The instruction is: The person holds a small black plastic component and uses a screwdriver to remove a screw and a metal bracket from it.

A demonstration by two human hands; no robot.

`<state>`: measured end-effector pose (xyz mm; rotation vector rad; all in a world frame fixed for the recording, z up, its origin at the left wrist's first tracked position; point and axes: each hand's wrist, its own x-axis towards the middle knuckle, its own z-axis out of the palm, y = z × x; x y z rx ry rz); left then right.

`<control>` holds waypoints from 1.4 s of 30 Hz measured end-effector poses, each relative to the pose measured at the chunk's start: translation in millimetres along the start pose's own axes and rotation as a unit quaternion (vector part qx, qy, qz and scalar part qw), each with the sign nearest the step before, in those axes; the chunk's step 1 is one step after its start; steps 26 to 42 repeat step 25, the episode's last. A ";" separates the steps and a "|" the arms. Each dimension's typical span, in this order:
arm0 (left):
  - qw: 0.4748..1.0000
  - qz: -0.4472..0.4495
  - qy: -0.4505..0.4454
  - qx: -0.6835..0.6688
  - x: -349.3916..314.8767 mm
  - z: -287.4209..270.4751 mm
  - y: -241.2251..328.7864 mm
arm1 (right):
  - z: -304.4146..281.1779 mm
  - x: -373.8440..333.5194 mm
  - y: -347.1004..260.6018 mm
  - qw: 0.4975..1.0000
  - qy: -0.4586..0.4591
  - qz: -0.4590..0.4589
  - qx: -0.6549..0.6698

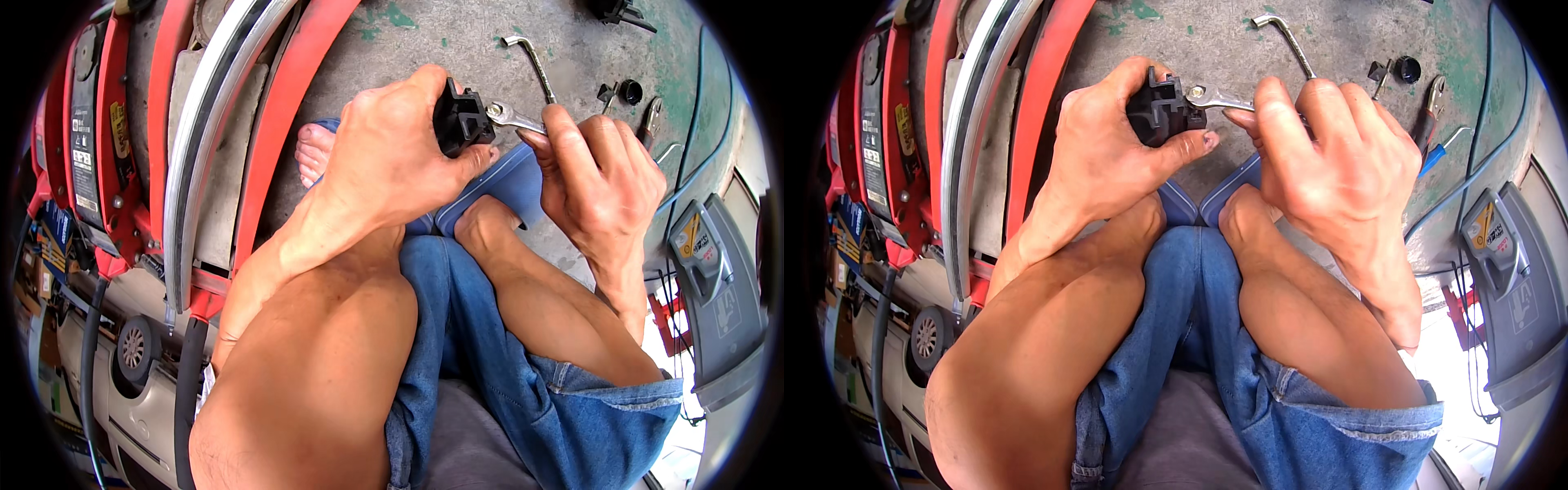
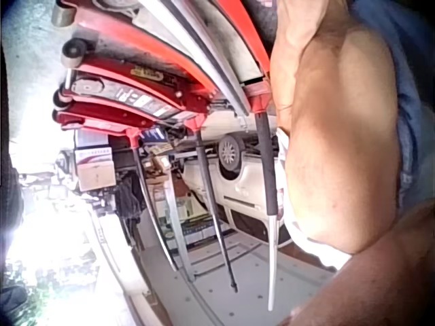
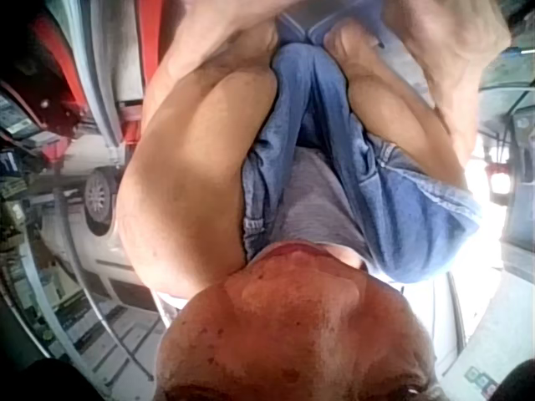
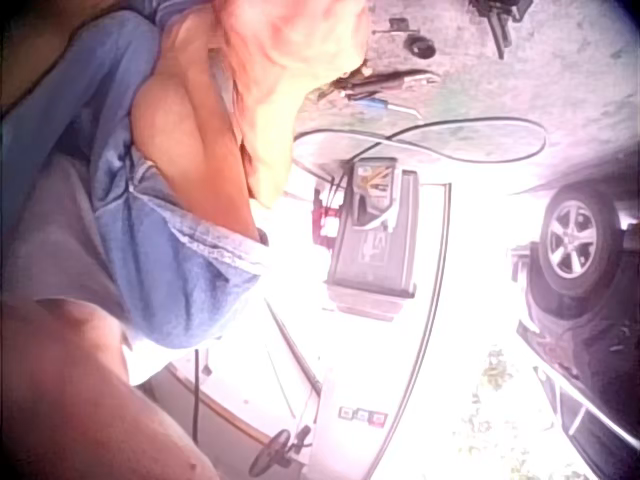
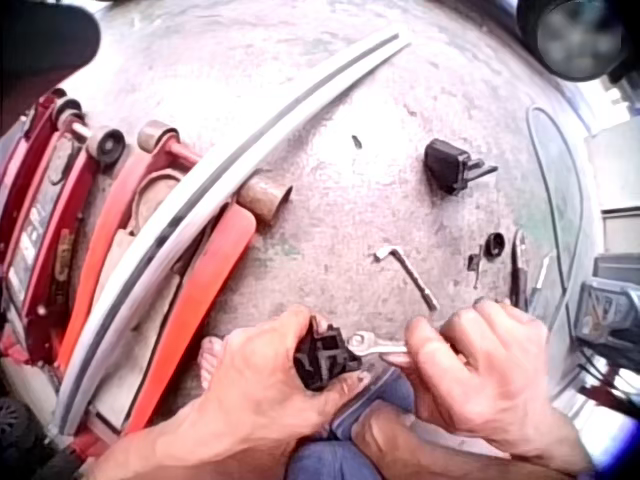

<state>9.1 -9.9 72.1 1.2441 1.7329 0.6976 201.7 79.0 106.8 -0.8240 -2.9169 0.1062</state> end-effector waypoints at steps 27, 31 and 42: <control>0.936 -0.141 -0.180 -0.268 7.6 -0.5 -1.6 | -9.8 -2.9 21.7 0.989 -0.058 0.021 0.133; 0.936 -0.141 -0.180 -0.268 7.6 -0.5 -1.6 | -9.8 -2.9 21.7 0.989 -0.058 0.021 0.133; 0.936 -0.141 -0.180 -0.268 7.6 -0.5 -1.6 | -9.8 -2.9 21.7 0.989 -0.058 0.021 0.133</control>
